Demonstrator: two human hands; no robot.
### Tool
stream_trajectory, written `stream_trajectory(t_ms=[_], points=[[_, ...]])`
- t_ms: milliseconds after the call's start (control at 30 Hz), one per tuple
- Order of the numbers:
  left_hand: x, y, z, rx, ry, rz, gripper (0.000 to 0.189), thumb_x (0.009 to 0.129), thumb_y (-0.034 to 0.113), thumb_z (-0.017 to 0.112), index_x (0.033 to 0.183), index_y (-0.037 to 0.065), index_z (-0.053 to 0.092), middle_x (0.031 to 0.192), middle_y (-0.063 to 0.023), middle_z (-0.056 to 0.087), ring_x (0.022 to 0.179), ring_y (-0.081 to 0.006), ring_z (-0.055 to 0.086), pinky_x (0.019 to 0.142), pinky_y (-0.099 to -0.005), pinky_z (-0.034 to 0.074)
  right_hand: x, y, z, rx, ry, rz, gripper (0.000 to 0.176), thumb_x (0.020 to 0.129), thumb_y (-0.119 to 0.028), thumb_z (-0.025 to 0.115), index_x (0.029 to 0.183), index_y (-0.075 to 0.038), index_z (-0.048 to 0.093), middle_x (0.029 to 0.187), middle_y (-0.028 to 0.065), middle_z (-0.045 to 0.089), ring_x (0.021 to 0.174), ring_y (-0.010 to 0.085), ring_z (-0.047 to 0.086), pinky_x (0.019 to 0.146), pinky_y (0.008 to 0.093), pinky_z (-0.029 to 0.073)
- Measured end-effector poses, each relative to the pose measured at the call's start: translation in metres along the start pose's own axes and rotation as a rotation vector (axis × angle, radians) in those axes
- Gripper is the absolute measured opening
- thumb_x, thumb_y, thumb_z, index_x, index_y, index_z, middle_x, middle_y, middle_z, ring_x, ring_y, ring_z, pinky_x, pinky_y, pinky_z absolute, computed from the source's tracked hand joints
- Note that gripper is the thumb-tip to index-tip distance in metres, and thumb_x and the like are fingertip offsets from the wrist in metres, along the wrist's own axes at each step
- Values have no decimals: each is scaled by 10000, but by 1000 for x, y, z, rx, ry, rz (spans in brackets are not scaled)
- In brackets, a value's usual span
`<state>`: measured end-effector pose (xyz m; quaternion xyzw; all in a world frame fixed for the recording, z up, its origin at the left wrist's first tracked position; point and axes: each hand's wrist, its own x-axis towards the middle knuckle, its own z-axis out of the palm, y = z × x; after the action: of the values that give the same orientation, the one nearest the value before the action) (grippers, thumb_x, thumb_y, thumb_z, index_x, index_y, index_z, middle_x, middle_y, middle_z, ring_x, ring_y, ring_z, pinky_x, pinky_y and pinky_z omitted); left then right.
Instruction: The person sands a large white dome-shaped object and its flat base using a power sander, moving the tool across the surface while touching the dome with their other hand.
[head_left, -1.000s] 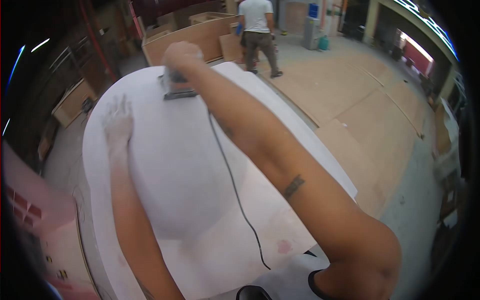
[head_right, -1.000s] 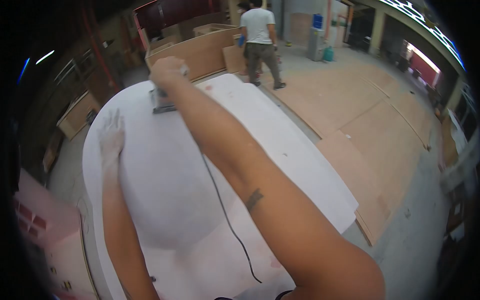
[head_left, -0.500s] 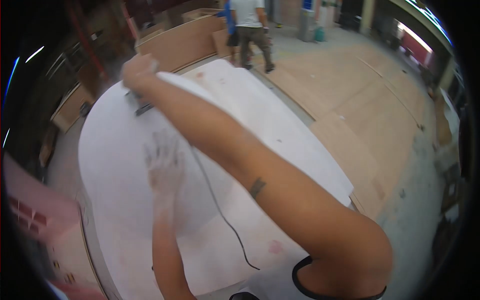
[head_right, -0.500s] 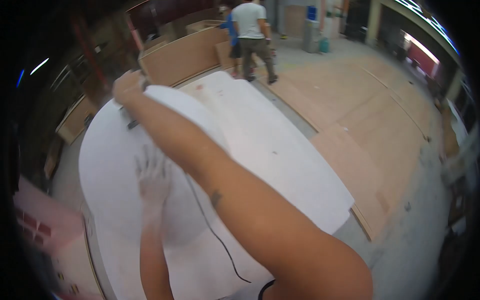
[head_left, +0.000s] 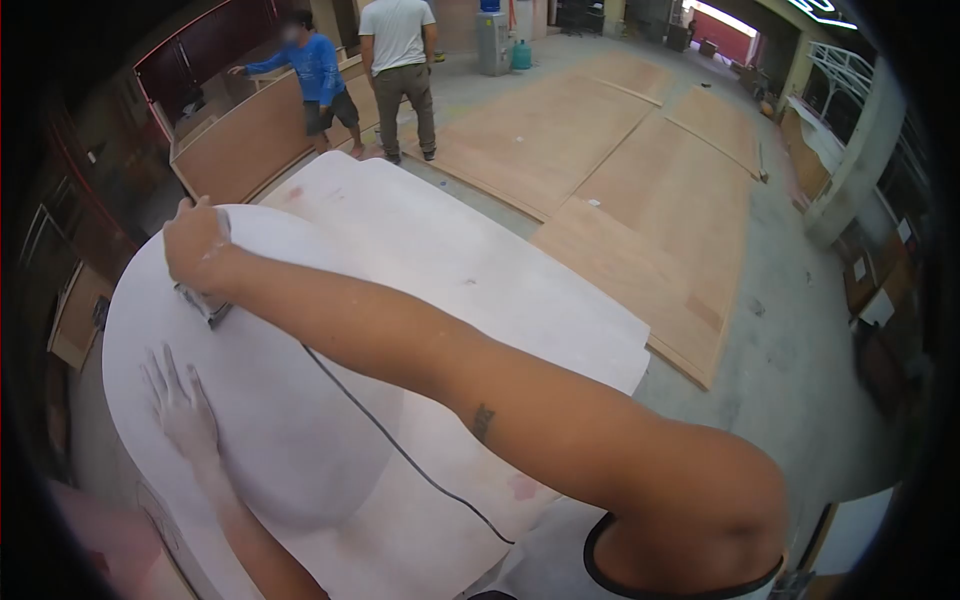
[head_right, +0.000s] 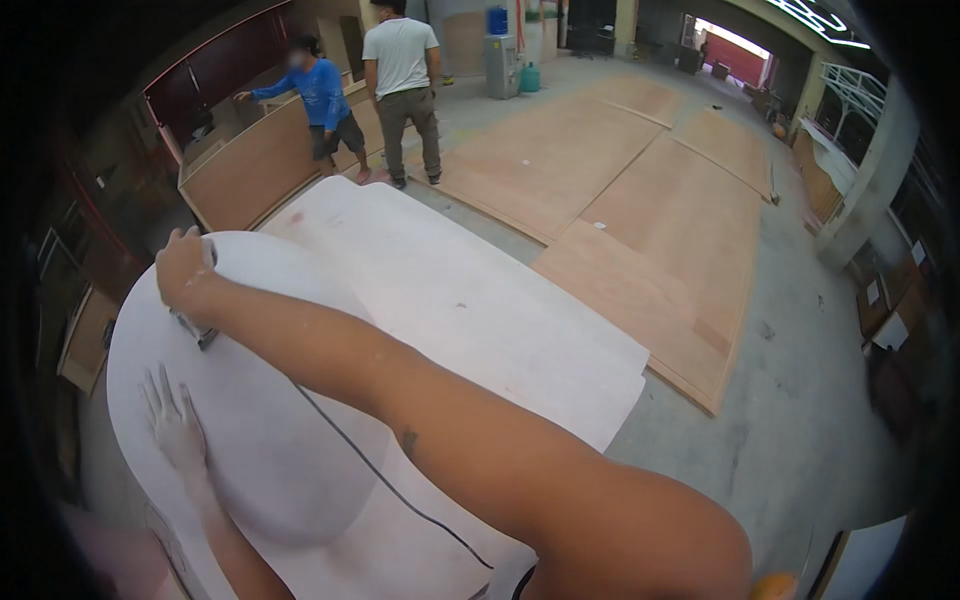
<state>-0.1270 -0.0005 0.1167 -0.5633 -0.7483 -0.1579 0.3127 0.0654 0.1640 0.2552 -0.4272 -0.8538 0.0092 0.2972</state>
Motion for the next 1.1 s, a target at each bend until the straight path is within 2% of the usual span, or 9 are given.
stream_trajectory(t_ms=[100,233,333,500,667,767,833,900,1100], points=[[39,-7,-2,48,-49,25,626,1132,551,440,1701,293,411,1790,-69,331,1644,-332,300,1335,-584,172,11,9,8,49,91,173,389,911,-274,719,1229,-74,817,1357,192,677,1293,438,640,1031,548,575],[74,10,-14,39,-87,-21,631,1101,577,472,1673,311,458,1767,-70,380,1638,-322,316,1339,-577,183,36,29,-4,-9,-1,161,402,942,-300,677,1267,-101,804,1354,224,722,1232,401,730,1038,484,589],[86,7,-5,-5,-145,-33,645,1085,591,471,1668,315,464,1766,-67,381,1642,-310,310,1340,-584,184,56,38,5,57,-180,222,431,932,-279,678,1298,-85,797,1370,202,743,1295,380,713,1052,491,579],[127,-14,6,26,-294,-64,646,1103,613,398,1687,336,424,1794,-42,325,1660,-296,272,1350,-565,167,90,50,40,43,-213,278,430,929,-263,657,1283,-60,793,1369,203,745,1284,385,717,1048,443,581],[180,-37,7,41,-389,-27,632,1114,581,373,1692,328,416,1800,-41,313,1662,-295,267,1352,-562,158,116,76,66,43,-265,292,452,937,-258,632,1314,-49,768,1383,220,731,1291,389,708,1062,448,572],[194,-41,1,36,-368,8,615,1118,555,374,1684,321,433,1793,-48,327,1662,-291,269,1355,-556,149,110,81,56,39,-252,273,465,946,-255,622,1348,-57,745,1392,220,723,1298,389,700,1067,470,569],[192,-22,-18,45,-327,136,593,1122,512,385,1667,292,466,1779,-60,358,1658,-289,278,1352,-558,155,95,74,31,39,-246,244,469,950,-255,620,1363,-63,735,1395,218,720,1302,388,696,1068,482,567],[183,-4,-25,45,-292,184,586,1120,486,404,1656,263,484,1763,-63,387,1650,-288,295,1349,-556,169,82,64,12,89,-263,349,456,972,-287,621,1364,-81,729,1381,226,720,1304,389,689,1083,501,555],[123,20,-48,-13,-80,291,577,1086,374,533,1624,167,518,1709,-80,465,1616,-292,354,1336,-546,222,55,53,-7,97,-153,391,418,1010,-360,620,1313,-91,722,1362,209,692,1259,421,690,1080,501,548]])
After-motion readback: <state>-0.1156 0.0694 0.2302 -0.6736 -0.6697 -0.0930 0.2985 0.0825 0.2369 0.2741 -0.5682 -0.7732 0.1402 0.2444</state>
